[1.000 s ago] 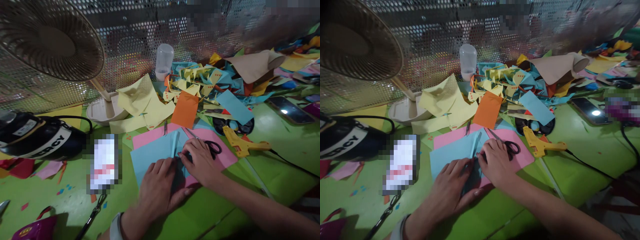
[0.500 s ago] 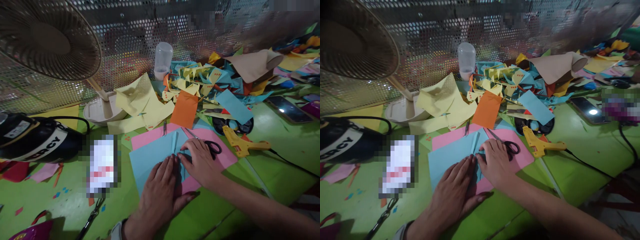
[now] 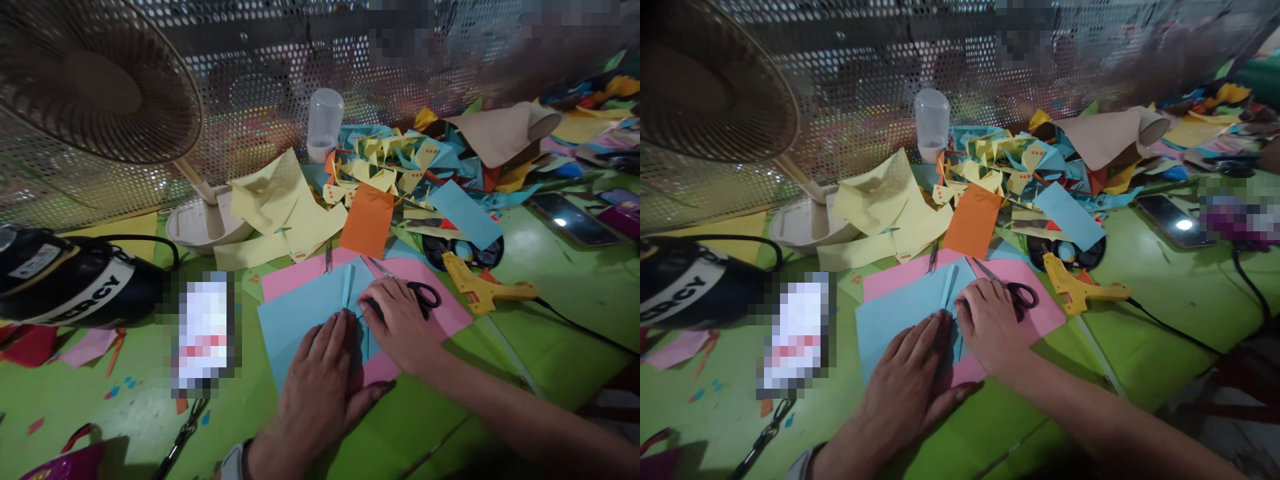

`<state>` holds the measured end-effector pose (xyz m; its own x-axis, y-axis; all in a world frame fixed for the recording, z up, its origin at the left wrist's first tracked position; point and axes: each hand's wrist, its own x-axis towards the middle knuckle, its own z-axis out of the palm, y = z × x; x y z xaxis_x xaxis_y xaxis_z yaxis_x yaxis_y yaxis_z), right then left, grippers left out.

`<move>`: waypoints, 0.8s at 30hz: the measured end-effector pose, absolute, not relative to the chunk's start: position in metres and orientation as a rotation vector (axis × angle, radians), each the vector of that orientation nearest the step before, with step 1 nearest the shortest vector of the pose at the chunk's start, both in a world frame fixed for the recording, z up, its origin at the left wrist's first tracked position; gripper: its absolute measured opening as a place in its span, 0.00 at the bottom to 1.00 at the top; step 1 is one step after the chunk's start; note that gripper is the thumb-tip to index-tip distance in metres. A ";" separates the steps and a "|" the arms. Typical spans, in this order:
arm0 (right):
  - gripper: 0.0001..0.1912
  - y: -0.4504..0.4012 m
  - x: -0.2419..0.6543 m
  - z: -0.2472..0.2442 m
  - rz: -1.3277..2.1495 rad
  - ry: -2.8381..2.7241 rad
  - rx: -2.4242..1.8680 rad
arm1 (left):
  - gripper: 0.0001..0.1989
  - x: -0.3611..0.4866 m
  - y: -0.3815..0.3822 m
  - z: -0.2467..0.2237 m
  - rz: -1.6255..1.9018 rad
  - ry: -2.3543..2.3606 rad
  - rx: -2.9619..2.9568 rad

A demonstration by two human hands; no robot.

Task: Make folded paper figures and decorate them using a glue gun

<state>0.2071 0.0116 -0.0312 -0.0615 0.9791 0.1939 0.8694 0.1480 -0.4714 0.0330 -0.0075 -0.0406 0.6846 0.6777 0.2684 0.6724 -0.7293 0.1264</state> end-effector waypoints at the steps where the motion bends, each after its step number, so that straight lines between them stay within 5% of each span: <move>1: 0.05 0.011 0.207 -0.031 0.315 -1.970 -1.760 | 0.38 0.033 -0.007 -0.041 0.468 1.150 2.865; 24: 0.05 0.012 0.206 -0.031 0.341 -2.024 -1.794 | 0.40 0.036 -0.005 -0.039 0.454 1.128 2.937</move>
<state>0.2065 0.0120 -0.0311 -0.0857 0.9861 0.1425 0.8851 0.1411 -0.4436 0.0359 -0.0054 -0.0393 0.7075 0.6500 0.2773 0.6607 -0.7477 0.0670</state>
